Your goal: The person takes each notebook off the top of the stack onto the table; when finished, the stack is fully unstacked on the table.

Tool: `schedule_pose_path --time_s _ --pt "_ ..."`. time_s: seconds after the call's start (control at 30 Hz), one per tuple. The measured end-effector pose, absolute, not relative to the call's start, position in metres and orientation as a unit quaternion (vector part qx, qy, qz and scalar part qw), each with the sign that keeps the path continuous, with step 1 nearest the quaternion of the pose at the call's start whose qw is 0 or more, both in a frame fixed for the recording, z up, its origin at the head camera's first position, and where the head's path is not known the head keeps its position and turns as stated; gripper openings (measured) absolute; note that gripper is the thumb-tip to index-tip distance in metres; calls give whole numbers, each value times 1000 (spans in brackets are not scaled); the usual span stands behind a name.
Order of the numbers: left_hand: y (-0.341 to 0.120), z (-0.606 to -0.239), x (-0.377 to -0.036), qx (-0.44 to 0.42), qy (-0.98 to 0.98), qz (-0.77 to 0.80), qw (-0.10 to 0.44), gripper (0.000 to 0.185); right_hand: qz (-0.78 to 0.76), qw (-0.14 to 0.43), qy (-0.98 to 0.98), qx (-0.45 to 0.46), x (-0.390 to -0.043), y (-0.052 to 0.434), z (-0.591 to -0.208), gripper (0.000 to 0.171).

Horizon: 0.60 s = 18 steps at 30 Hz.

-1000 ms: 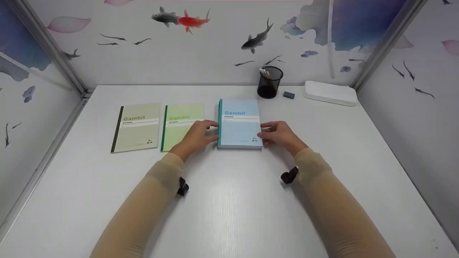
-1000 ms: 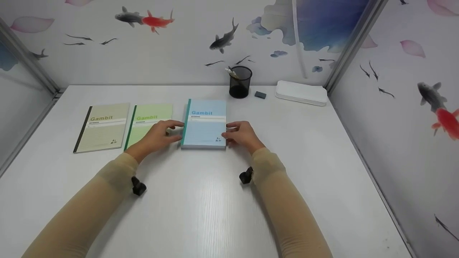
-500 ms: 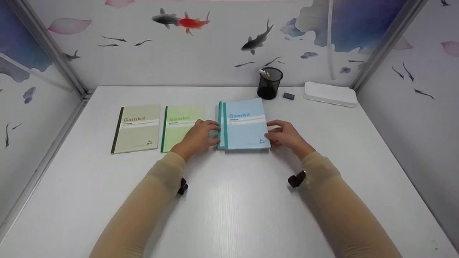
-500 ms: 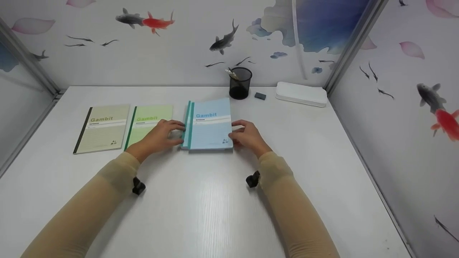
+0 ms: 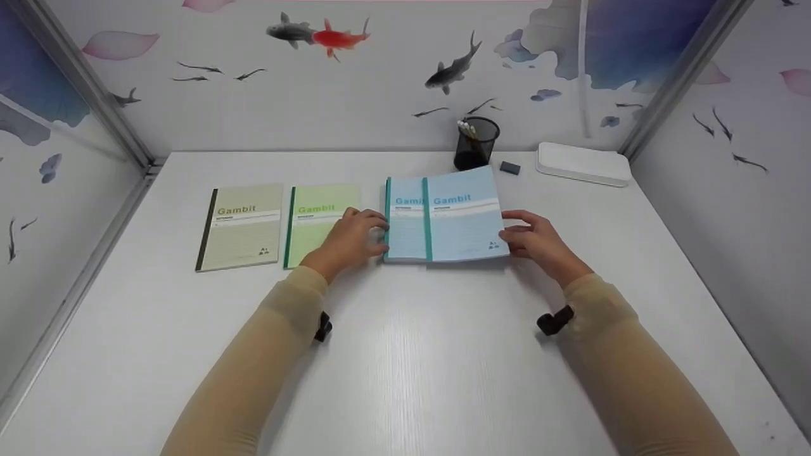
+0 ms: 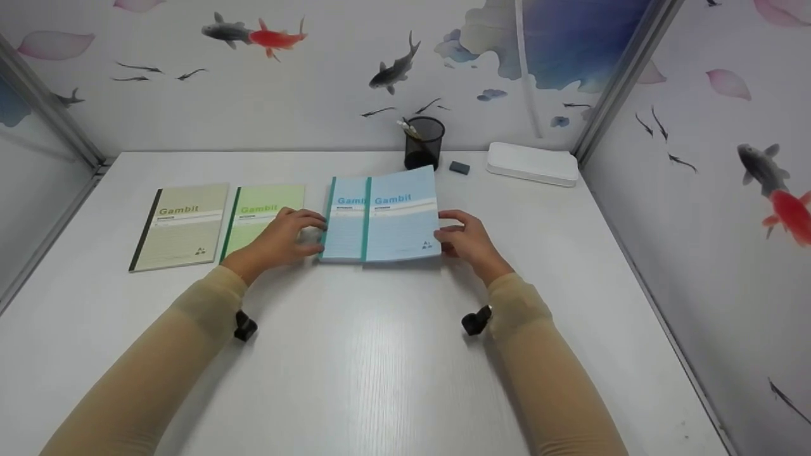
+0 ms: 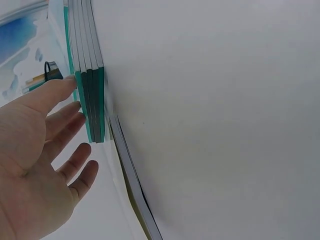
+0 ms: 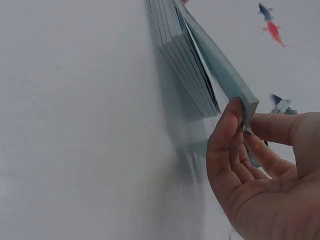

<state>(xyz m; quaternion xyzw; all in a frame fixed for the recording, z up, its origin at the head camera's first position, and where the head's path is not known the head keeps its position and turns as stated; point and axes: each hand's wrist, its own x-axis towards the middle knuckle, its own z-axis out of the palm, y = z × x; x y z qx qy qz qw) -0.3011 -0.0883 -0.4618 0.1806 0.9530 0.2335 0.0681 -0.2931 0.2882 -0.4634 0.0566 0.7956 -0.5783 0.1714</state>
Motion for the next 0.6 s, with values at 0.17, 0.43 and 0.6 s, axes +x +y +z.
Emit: schedule_pose_path --time_s 0.17,0.43,0.6 --pt "-88 -462 -303 184 955 221 69 44 -584 176 790 61 -291 313 -462 62" --pt "-88 -460 -302 182 957 214 67 44 -580 169 793 75 -291 347 -462 62" --pt "-86 -459 -302 179 958 212 73 45 -567 172 802 75 -291 357 -462 63"
